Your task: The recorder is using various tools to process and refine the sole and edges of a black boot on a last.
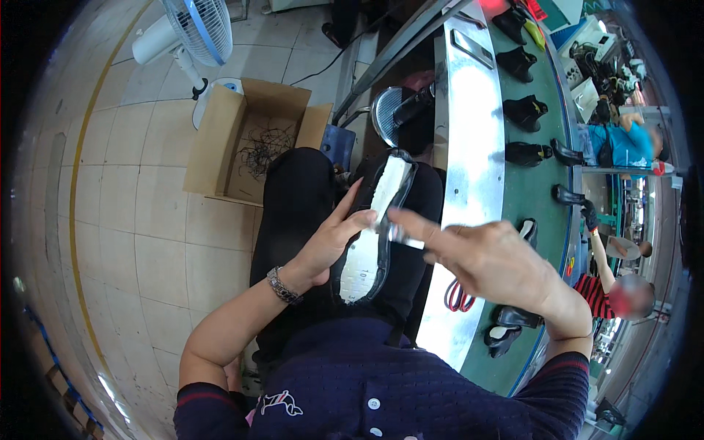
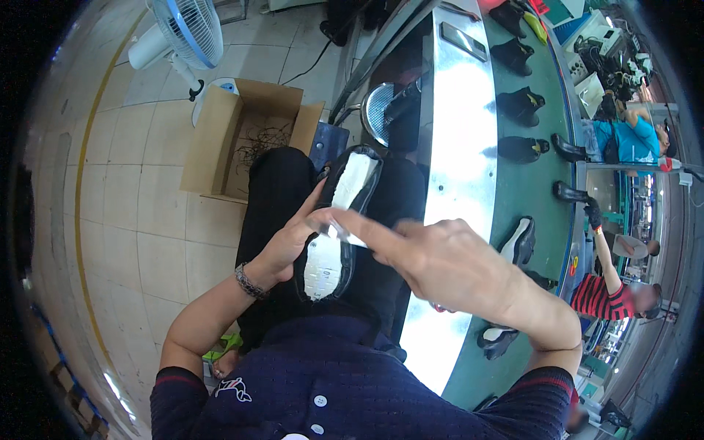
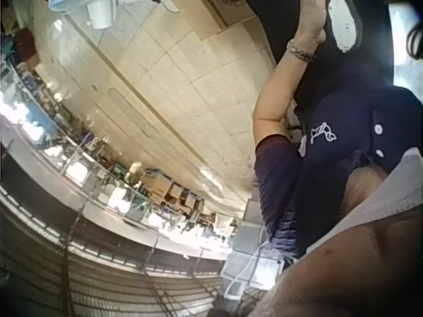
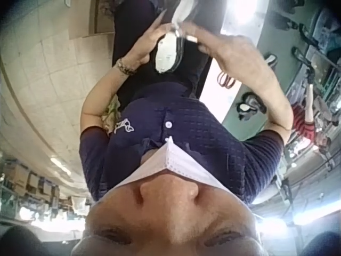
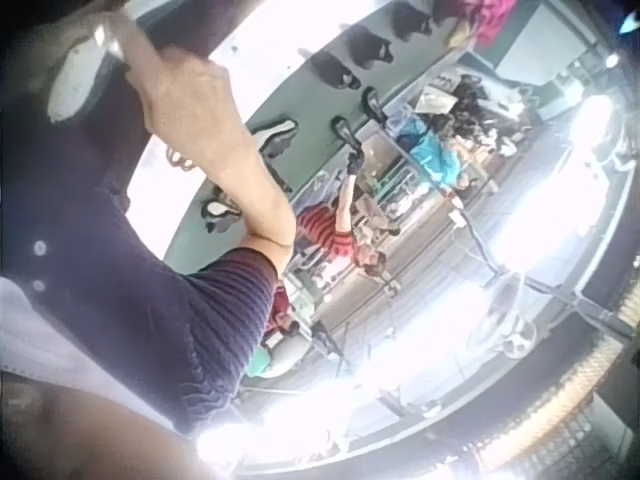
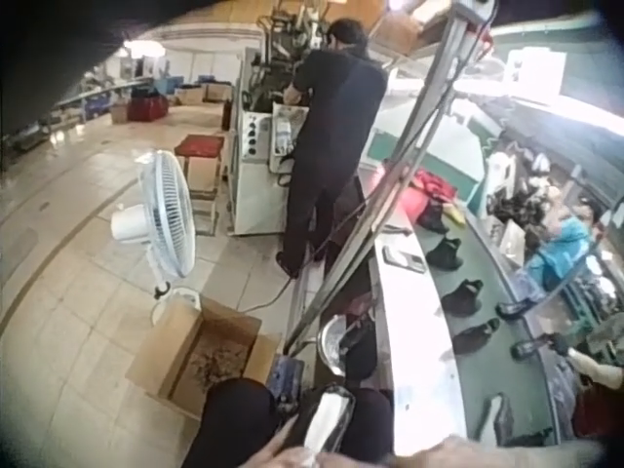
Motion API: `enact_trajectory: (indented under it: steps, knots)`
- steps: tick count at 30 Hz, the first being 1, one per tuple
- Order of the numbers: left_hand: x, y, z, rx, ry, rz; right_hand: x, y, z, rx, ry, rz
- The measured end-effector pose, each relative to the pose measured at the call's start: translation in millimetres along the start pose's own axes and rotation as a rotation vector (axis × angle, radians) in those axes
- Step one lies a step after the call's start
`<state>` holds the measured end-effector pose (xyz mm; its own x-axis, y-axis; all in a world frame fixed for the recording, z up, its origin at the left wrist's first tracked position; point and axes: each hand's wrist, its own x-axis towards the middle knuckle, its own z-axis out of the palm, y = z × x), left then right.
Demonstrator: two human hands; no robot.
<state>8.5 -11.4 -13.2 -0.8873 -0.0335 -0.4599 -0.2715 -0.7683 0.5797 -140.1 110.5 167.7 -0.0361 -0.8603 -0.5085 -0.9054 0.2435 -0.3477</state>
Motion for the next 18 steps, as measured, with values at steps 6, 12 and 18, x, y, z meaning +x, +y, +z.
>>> enact_trajectory:
  steps: [6,12,18]
  knots:
    - [5.9,-1.7,-0.5,-0.027,-0.061,0.02,47.8,40.2,16.6,-0.13,-0.042,0.232]
    - [2.2,3.8,0.9,0.013,-0.057,-0.007,33.8,48.9,39.7,0.017,0.474,-0.146]
    - [4.0,6.1,-7.0,0.018,-0.06,-0.08,30.0,37.5,40.0,-0.144,0.145,0.02]
